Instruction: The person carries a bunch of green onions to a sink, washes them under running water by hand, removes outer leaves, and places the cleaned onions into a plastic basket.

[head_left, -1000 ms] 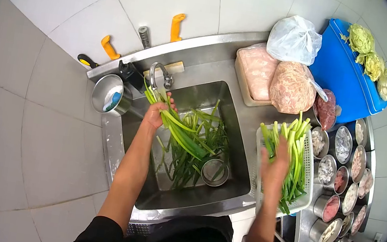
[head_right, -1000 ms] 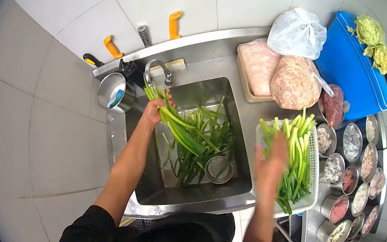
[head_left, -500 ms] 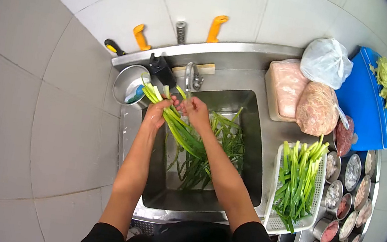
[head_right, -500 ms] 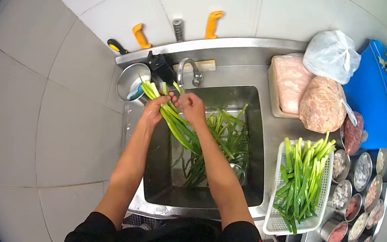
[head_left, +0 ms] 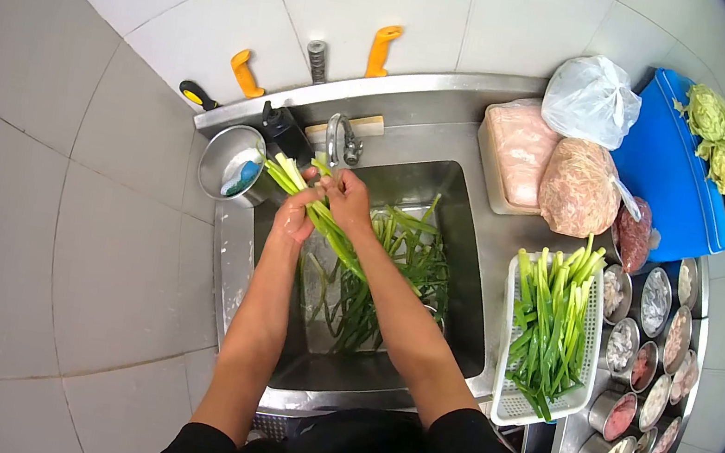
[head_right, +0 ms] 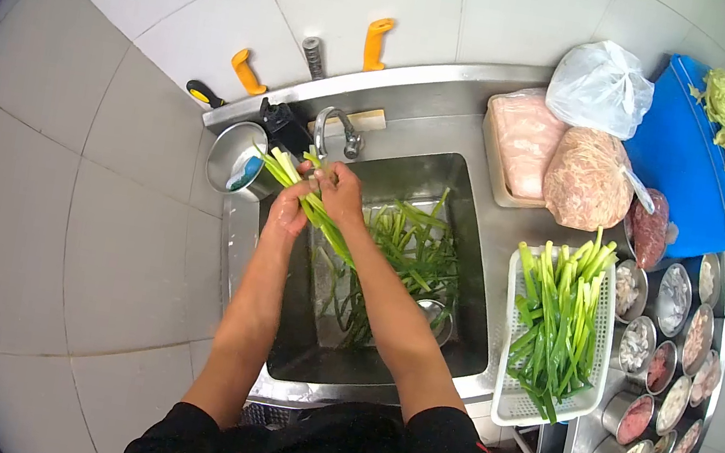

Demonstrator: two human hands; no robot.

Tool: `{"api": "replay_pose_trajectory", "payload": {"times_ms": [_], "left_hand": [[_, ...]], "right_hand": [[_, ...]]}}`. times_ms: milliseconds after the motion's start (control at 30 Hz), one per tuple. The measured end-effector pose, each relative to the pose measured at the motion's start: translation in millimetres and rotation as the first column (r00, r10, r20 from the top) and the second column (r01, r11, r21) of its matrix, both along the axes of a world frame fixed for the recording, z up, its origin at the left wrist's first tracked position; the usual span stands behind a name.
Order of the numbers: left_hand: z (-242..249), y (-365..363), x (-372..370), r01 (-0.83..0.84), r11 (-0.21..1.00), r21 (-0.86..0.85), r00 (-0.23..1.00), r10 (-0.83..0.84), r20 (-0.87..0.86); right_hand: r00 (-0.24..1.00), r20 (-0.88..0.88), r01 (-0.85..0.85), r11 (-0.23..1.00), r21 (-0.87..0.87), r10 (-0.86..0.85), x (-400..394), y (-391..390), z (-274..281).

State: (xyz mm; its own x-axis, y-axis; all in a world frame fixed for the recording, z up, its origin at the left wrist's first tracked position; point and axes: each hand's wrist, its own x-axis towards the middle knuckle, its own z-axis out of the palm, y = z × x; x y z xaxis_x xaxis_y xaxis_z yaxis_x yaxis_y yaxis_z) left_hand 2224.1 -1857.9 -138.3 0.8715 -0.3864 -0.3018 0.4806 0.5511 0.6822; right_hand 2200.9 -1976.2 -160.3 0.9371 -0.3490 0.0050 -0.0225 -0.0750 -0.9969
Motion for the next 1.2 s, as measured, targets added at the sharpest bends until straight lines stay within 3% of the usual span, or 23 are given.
{"api": "replay_pose_trajectory", "payload": {"times_ms": [100, 167, 200, 333, 467, 533, 600, 633, 733, 800, 933, 1000, 1067, 1200], "left_hand": [[8.6, -7.5, -5.2, 0.063, 0.998, 0.016, 0.993, -0.065, 0.100], [15.0, -10.7, -7.6, 0.051, 0.952, 0.302, 0.975, -0.113, 0.191], [16.2, -12.2, -8.5, 0.050, 0.951, 0.304, 0.974, -0.113, 0.194], [18.7, -4.4, -16.7, 0.058, 0.894, 0.443, 0.957, -0.176, 0.231], [29.0, 7.2, -19.6, 0.052, 0.818, 0.573, 0.946, -0.225, 0.235], [18.4, 17.5, -14.2, 0.042, 0.858, 0.511, 0.948, -0.196, 0.252], [30.3, 24.1, -19.9, 0.079, 0.961, 0.266, 0.981, -0.122, 0.150], [30.3, 27.5, -20.4, 0.072, 0.970, 0.231, 0.984, -0.107, 0.143], [25.3, 32.8, -17.8, 0.100, 0.936, 0.337, 0.982, -0.146, 0.116], [14.8, 33.7, -14.2, 0.106, 0.943, 0.315, 0.980, -0.153, 0.127], [23.6, 20.5, -17.1, 0.057, 0.948, 0.312, 0.965, -0.133, 0.226], [13.1, 23.7, -10.0, 0.008, 0.965, 0.263, 0.977, -0.063, 0.202], [9.0, 25.9, -4.8, -0.134, 0.984, 0.114, 0.975, 0.110, 0.194], [16.2, 42.2, 10.7, -0.313, 0.938, 0.150, 0.933, 0.274, 0.232]], "right_hand": [[0.988, 0.129, 0.069, 0.986, 0.153, -0.089, -5.9, 0.4, 4.2], [0.977, 0.181, 0.077, 0.977, 0.199, -0.114, -8.4, 3.4, 5.7], [0.963, 0.232, 0.079, 0.966, 0.247, -0.138, -7.9, 4.8, 6.1], [0.971, 0.165, 0.105, 0.931, 0.351, -0.172, -5.4, 8.0, 8.8], [0.985, 0.155, -0.008, 0.883, 0.469, -0.073, -6.9, 7.7, 17.7], [0.987, 0.163, -0.079, 0.840, 0.537, -0.011, -17.1, 4.0, 43.5], [0.979, 0.187, -0.175, 0.800, 0.574, 0.080, -27.2, 1.3, 58.3], [0.979, 0.185, -0.178, 0.799, 0.575, 0.084, -27.7, 3.6, 57.6], [0.974, 0.207, -0.202, 0.772, 0.603, 0.093, -25.0, 9.4, 49.7], [0.980, 0.193, -0.176, 0.651, 0.738, 0.046, -21.2, 13.3, 42.2], [0.978, 0.207, -0.147, 0.729, 0.668, 0.007, -17.3, 11.4, 28.9], [0.979, 0.139, -0.042, 0.526, 0.849, -0.147, -22.1, 6.3, 35.2], [0.969, 0.146, -0.007, 0.566, 0.825, -0.201, -27.9, -9.8, 39.5], [0.944, 0.205, 0.039, 0.702, 0.711, -0.260, -43.3, -58.4, 41.7]]}}
